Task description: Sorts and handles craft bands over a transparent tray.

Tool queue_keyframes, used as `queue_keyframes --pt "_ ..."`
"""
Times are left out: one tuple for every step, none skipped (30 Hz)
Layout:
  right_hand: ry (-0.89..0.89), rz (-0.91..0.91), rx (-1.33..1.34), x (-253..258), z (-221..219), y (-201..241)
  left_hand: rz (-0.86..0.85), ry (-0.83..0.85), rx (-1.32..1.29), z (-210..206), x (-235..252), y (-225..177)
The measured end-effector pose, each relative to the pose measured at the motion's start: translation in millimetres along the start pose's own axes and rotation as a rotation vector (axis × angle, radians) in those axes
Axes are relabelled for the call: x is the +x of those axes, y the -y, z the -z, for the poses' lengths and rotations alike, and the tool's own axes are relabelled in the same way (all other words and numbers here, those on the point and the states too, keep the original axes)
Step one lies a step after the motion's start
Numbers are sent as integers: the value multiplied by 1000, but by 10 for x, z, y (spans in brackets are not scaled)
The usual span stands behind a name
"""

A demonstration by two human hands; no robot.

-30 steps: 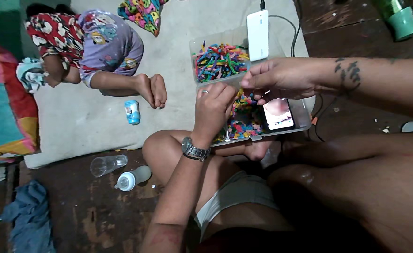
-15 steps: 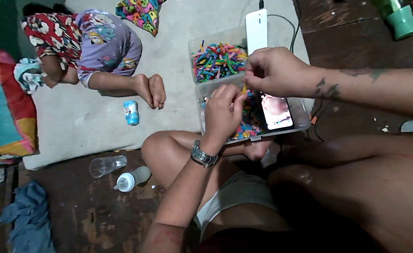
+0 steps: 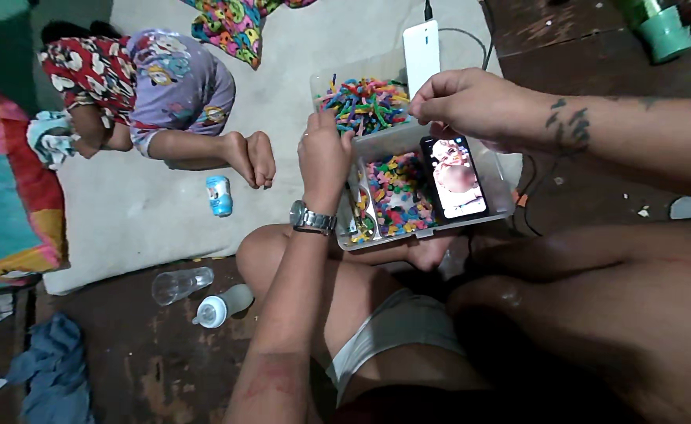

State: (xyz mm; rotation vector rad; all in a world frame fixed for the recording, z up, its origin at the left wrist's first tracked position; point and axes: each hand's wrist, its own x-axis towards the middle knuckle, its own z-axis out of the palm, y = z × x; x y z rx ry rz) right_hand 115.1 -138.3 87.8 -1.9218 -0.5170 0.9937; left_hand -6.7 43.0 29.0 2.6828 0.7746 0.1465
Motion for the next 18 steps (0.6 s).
queue_keyframes --pt "-9 -31 6 -34 6 45 -48 -1 -10 -25 -32 -52" --pt "-6 -64 35 -75 16 92 -106 28 -26 -61 -68 -98" --pt "-28 -53 33 -29 24 40 -182 90 -48 -122 -102 -129" --pt "-37 -38 48 11 36 -13 -277 184 -66 -206 -137 -147" --pt "-36 -30 68 34 45 -48 -380 306 -64 -303 -170 -153" --pt "-31 -32 81 43 48 -63 -472 436 -31 -400 -197 -160" --pt "-23 -37 89 41 47 -62 -527 553 32 -495 -217 -174" --pt "-19 -40 93 35 45 -59 -556 615 113 -600 -231 -182" --pt "-18 -41 92 28 41 -56 -553 644 183 -702 -236 -187" --pt "-13 -43 88 20 37 -49 -536 650 240 -794 -234 -186" --pt "-9 -47 85 17 38 -43 -515 658 291 -867 -222 -190" --pt "-7 -49 86 22 40 -45 -496 674 338 -920 -207 -203" --pt "-2 -41 90 31 39 -59 -480 691 377 -946 -199 -224" --pt "10 -25 87 38 36 -74 -465 708 405 -949 -198 -253" --pt "12 -10 73 23 22 -64 -458 713 428 -954 -199 -275" --pt "4 -19 49 -50 -9 7 -456 712 452 -961 -203 -293" --pt "6 -78 12 -239 -52 216 -450 717 474 -965 -209 -313" --pt "49 -200 4 -556 -96 597 -446 730 491 -969 -211 -328"
